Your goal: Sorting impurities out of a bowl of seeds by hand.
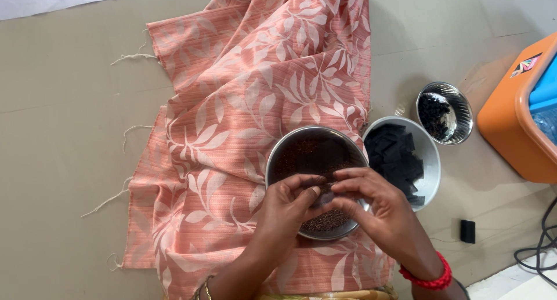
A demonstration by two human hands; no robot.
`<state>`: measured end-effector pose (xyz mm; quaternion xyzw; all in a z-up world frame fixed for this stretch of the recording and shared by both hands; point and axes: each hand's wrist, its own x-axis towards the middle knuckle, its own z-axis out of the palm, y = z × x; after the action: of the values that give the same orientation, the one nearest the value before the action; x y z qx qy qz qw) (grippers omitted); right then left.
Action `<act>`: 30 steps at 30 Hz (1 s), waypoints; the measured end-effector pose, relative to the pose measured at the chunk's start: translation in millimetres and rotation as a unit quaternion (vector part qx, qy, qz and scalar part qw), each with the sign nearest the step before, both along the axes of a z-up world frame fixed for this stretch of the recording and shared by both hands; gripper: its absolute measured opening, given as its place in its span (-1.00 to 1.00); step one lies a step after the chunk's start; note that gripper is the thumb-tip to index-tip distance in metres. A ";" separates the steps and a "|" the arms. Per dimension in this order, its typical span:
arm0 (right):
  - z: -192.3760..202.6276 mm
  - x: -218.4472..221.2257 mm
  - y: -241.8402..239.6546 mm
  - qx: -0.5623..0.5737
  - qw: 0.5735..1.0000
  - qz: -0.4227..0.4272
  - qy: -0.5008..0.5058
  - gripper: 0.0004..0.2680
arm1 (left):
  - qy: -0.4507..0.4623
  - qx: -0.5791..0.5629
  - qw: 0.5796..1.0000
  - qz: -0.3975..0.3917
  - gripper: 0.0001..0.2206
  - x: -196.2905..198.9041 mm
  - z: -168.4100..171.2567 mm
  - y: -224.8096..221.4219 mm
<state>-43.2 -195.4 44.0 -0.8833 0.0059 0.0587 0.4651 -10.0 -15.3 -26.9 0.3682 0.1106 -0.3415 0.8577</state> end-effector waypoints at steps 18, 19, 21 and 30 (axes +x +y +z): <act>-16.1 2.7 -3.2 0.130 0.988 -0.058 0.051 -0.87 | -0.008 0.034 0.999 -0.001 -0.79 -7.1 -9.5 -7.4; -12.4 2.9 -2.9 0.124 0.990 -0.040 0.043 -0.86 | -0.006 0.036 0.999 0.005 -0.78 -6.9 -10.1 -7.5; -6.8 3.3 3.0 0.046 0.999 -0.025 0.009 -0.84 | -0.010 0.030 0.999 0.003 -0.78 -7.1 -9.9 -7.2; -6.3 3.2 19.8 -0.109 0.990 -0.014 -0.090 -0.88 | -0.051 0.071 0.996 -0.002 -0.75 -10.0 -5.8 -9.9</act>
<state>-39.9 -175.6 37.7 -0.9301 -0.0176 -0.0286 0.3657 -20.1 -25.2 -32.7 0.4458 0.0898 -0.3148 0.8331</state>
